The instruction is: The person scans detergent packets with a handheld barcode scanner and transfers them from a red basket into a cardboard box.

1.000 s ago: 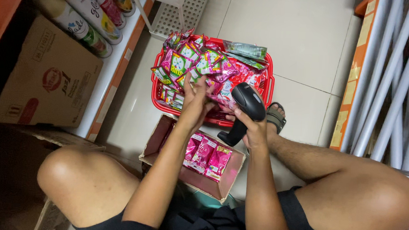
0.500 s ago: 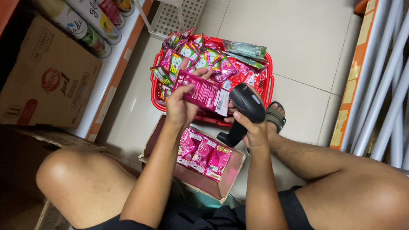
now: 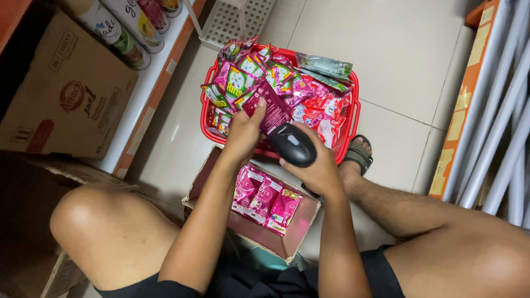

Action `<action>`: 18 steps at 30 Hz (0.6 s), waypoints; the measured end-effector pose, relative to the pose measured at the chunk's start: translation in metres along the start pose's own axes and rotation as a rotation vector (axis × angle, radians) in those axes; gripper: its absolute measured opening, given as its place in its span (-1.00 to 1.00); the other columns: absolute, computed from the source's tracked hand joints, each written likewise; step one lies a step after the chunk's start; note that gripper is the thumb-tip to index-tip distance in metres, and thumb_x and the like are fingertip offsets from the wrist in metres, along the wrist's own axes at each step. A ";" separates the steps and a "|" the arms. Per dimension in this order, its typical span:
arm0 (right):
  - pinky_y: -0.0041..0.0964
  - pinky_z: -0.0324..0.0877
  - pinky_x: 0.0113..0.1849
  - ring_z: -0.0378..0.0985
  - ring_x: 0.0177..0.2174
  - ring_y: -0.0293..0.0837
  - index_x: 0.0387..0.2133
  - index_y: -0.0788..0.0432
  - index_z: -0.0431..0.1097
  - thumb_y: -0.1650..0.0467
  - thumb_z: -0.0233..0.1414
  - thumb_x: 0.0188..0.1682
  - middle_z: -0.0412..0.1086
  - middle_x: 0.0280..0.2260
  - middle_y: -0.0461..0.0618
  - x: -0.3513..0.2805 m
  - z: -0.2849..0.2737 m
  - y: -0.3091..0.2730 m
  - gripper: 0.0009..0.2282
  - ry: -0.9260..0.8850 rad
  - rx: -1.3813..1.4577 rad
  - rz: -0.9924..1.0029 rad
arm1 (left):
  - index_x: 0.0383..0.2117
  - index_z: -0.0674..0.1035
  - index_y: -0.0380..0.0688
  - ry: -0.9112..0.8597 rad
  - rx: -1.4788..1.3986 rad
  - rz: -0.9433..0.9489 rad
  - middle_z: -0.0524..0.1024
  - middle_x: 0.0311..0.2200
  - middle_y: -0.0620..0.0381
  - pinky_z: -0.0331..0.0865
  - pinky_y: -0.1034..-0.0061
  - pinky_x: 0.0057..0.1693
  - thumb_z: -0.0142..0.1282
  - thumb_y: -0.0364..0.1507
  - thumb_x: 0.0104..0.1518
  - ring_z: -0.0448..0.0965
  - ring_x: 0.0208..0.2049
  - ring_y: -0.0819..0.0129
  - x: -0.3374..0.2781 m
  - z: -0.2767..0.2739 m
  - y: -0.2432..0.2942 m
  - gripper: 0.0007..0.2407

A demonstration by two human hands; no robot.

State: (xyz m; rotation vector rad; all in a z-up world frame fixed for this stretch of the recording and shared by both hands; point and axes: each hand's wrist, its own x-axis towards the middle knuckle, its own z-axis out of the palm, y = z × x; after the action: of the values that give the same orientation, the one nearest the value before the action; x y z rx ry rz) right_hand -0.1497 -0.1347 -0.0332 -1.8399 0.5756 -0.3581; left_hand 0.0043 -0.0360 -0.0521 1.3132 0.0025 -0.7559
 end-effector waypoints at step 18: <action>-0.07 0.34 0.03 0.53 0.02 0.11 0.14 -0.17 0.39 0.36 0.38 -0.53 0.50 0.03 -0.01 -0.001 -0.006 -0.012 -0.23 -0.121 -0.130 0.106 | -0.22 0.65 -0.23 0.014 0.107 0.005 0.62 -0.45 0.04 0.57 0.34 -0.18 0.03 -0.18 0.29 0.68 -0.41 0.29 -0.022 0.002 0.031 -0.67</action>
State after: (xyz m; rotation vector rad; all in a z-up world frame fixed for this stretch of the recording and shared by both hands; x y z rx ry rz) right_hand -0.1512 -0.1357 -0.0204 -1.9321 0.6217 -0.1403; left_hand 0.0022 -0.0256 -0.0159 1.4194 -0.0301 -0.7505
